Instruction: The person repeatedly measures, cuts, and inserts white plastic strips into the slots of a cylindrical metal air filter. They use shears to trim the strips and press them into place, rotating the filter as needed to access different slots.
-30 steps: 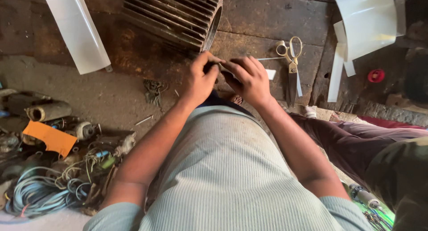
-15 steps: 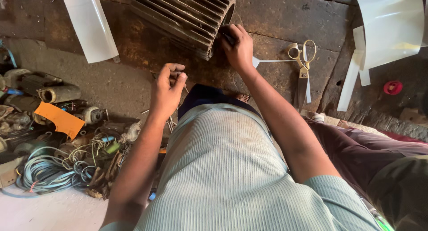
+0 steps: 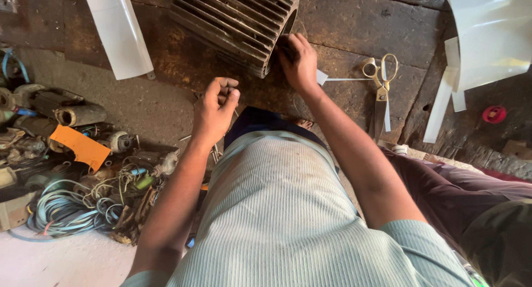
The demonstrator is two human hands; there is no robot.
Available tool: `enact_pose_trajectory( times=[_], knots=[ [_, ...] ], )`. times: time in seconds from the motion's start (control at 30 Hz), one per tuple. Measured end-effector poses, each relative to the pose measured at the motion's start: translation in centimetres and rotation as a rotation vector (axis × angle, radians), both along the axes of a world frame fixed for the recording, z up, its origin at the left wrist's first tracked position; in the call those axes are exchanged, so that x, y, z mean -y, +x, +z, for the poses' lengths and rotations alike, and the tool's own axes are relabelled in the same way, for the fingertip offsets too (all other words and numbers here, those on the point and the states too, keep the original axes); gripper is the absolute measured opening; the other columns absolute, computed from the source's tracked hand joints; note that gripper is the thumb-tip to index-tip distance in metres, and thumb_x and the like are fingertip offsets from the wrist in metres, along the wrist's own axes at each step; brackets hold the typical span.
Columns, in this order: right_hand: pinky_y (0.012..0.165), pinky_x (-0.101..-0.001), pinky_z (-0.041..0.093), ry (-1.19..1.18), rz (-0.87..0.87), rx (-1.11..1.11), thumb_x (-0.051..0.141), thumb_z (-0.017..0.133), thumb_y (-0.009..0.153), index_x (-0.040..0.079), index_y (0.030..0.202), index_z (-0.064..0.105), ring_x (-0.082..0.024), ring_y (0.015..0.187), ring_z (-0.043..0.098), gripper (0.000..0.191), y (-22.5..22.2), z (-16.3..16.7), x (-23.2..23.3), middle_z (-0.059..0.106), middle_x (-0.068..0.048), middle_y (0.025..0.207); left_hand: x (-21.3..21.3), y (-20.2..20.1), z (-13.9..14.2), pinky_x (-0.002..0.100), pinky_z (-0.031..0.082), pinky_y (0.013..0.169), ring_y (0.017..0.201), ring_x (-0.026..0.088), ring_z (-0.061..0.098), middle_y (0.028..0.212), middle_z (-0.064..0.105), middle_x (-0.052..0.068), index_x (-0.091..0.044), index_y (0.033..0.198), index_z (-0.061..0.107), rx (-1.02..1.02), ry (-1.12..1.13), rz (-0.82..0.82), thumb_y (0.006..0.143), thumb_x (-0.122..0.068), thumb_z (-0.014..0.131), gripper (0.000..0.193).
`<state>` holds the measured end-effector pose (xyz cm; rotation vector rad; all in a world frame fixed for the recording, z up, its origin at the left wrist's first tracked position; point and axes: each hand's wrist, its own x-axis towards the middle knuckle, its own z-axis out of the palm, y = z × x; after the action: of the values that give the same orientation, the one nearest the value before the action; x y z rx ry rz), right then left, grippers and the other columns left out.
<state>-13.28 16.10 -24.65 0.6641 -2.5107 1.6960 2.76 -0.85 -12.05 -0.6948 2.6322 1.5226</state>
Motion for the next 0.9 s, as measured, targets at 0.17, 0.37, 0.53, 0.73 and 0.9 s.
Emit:
enact_pose_trajectory(
  times=[0.17, 0.37, 0.53, 0.73, 0.9],
  knots=[
    [0.085, -0.0352, 0.062, -0.081, -0.052, 0.367, 0.010, 0.078, 0.086, 0.009, 0.111, 0.063, -0.027, 0.100, 0.077, 0.029, -1.6, -0.1, 0.1, 0.077, -0.010, 0.111, 0.1, 0.4, -0.5, 0.028, 0.055, 0.069, 0.077, 0.011, 0.068, 0.095, 0.072, 0.001, -0.007, 0.119, 0.065, -0.001, 0.006, -0.013, 0.101, -0.020, 0.066, 0.022],
    [0.075, -0.0431, 0.058, 0.173, 0.076, -0.115, 0.010, 0.087, 0.075, 0.004, 0.110, 0.066, -0.038, 0.088, 0.070, 0.041, -0.1, 2.0, -2.7, 0.069, -0.019, 0.101, 0.7, 0.9, -0.6, 0.027, 0.054, 0.070, 0.077, 0.009, 0.066, 0.092, 0.071, 0.000, -0.007, 0.119, 0.065, -0.019, 0.023, -0.008, 0.103, -0.020, 0.066, 0.021],
    [0.078, -0.0407, 0.061, 0.129, 0.098, -0.061, 0.010, 0.085, 0.083, 0.007, 0.103, 0.073, -0.033, 0.087, 0.073, 0.024, -1.0, 2.4, -2.0, 0.071, -0.011, 0.103, 0.5, 1.3, -0.5, 0.027, 0.055, 0.069, 0.077, 0.009, 0.066, 0.094, 0.070, 0.000, -0.007, 0.118, 0.065, 0.032, 0.028, -0.012, 0.103, -0.021, 0.066, 0.021],
    [0.079, -0.0411, 0.059, 0.123, 0.101, -0.186, 0.005, 0.083, 0.080, 0.005, 0.096, 0.075, -0.033, 0.090, 0.072, 0.018, -0.4, 2.5, -3.5, 0.070, -0.012, 0.104, 1.4, 1.8, -0.1, 0.028, 0.054, 0.068, 0.077, 0.010, 0.068, 0.095, 0.072, 0.001, -0.008, 0.117, 0.066, -0.009, -0.042, -0.009, 0.101, -0.021, 0.067, 0.021],
    [0.080, -0.0387, 0.061, 0.124, 0.091, -0.031, 0.005, 0.083, 0.084, 0.006, 0.098, 0.077, -0.030, 0.089, 0.073, 0.015, -0.5, 3.2, -2.5, 0.071, -0.010, 0.104, 1.9, 2.9, -0.8, 0.027, 0.056, 0.071, 0.079, 0.009, 0.069, 0.093, 0.071, 0.000, -0.009, 0.117, 0.065, 0.033, 0.064, 0.069, 0.101, -0.022, 0.066, 0.020]
  ],
)
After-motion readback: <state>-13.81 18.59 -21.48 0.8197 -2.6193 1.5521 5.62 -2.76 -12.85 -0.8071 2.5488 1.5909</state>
